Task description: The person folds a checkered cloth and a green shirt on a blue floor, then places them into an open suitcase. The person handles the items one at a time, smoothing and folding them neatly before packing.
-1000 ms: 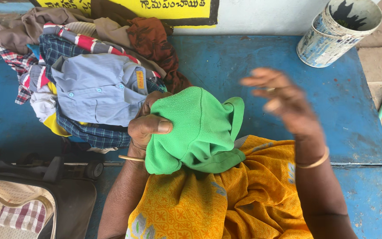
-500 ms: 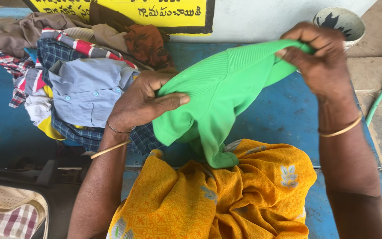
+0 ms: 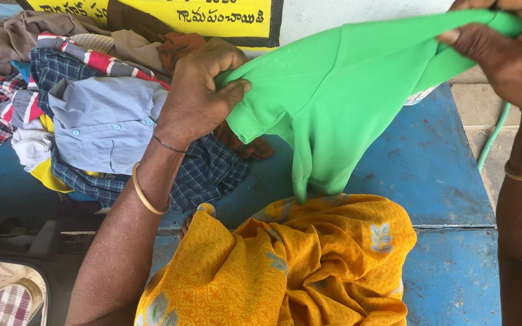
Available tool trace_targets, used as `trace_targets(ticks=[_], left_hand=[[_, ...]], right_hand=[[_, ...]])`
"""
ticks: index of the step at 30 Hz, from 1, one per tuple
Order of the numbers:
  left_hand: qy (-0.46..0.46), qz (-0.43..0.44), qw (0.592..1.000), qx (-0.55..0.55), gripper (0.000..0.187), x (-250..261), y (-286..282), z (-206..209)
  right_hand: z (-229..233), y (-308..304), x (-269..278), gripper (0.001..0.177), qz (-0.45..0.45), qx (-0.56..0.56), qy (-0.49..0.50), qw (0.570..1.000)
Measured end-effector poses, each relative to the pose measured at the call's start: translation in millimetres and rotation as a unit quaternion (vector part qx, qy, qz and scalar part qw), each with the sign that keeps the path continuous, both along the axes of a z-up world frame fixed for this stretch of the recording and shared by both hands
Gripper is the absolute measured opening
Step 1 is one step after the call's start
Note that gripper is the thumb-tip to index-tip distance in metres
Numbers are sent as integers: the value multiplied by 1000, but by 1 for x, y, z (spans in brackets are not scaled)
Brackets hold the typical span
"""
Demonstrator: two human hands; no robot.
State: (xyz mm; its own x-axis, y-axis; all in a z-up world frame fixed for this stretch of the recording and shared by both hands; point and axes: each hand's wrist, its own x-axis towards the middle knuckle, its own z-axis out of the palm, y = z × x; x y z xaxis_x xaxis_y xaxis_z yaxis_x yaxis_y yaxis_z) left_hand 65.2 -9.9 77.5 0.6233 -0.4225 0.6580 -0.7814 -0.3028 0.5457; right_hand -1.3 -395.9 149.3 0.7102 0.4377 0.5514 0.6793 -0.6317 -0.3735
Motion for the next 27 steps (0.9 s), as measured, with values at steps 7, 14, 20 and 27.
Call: trace_targets(ticks=[7,14,20,27], left_hand=[[-5,9,999,-48,26,-26,-5,-38],[92,-40,994,-50,32,-38,-27,-65],[84,1,996,-28,29,-50,-47,-68],[118,-10,993,-3,60,-57,-45,-70]], right_hand=[[-86,45,-70,23,99,-165,141,971],[-146,83,-68,32,71,-98,201,972],[-169,148,-52,48,-29,156,103,982],[-181,172,-30,45,-105,141,-40,984]])
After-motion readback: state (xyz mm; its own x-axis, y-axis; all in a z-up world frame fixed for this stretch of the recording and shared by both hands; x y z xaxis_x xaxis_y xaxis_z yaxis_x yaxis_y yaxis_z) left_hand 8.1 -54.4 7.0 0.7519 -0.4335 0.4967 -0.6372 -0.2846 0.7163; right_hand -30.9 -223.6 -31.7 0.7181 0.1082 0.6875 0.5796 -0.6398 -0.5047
